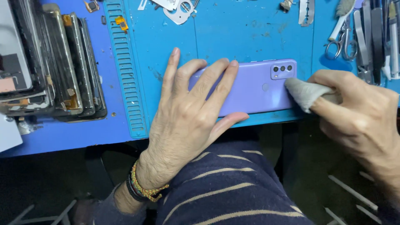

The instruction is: Cleaning the exterior of a purple TCL smartphone using a cloth and cleaning solution.

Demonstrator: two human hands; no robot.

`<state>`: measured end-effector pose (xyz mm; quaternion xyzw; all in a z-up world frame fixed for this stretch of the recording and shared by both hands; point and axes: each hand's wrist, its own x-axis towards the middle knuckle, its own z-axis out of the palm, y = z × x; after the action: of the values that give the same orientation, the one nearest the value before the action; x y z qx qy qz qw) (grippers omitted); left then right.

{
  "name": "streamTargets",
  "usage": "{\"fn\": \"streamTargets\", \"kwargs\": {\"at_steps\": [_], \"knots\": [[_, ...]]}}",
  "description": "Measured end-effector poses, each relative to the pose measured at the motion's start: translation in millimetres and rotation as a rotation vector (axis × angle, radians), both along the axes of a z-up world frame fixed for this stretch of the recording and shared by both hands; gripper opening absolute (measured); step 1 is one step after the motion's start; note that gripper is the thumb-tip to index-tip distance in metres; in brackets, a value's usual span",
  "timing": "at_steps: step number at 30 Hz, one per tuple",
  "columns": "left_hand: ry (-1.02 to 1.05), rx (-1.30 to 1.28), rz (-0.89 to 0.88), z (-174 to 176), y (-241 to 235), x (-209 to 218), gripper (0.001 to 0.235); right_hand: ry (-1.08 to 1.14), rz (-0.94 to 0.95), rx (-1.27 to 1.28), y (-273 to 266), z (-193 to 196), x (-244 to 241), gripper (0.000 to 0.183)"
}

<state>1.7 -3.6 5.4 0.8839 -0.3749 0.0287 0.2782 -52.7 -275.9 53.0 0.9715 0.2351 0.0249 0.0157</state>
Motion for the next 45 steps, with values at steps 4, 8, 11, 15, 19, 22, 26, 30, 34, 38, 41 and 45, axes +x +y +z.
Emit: {"fn": "streamTargets", "kwargs": {"at_steps": [4,8,11,15,19,22,26,30,34,38,41,45], "knots": [[0.01,0.002,-0.007,1,-1,-1,0.079,0.041,0.031,0.102,-5,-10,-4,0.035],[0.014,-0.002,0.002,1,-1,1,0.079,0.007,0.002,-0.004,12,2,-1,0.039],[0.018,-0.005,-0.003,2,1,0,0.078,0.033,0.032,0.166,31,-2,5,0.019],[0.006,-0.012,-0.004,1,1,0,0.077,-0.144,-0.079,-0.071,57,11,15,0.022],[0.009,-0.019,0.007,0,3,1,0.078,-0.12,-0.053,-0.107,63,12,12,0.023],[0.012,-0.017,0.005,-1,3,-1,0.079,-0.127,-0.056,-0.124,66,14,13,0.02],[0.001,-0.018,0.014,-1,3,1,0.079,-0.077,-0.047,-0.1,62,13,7,0.021],[0.017,-0.021,0.014,-2,2,-3,0.078,-0.076,-0.092,-0.138,54,6,0,0.015],[0.003,-0.031,0.018,-2,3,1,0.078,0.007,-0.069,0.029,49,6,2,0.023],[0.027,-0.045,0.018,-1,3,-4,0.08,-0.078,-0.065,-0.002,62,6,11,0.022],[0.049,-0.085,0.034,3,0,1,0.091,0.003,0.033,0.109,49,4,2,0.021],[0.064,-0.136,0.04,1,5,-7,0.106,-0.029,-0.093,0.003,58,1,1,0.016]]}}
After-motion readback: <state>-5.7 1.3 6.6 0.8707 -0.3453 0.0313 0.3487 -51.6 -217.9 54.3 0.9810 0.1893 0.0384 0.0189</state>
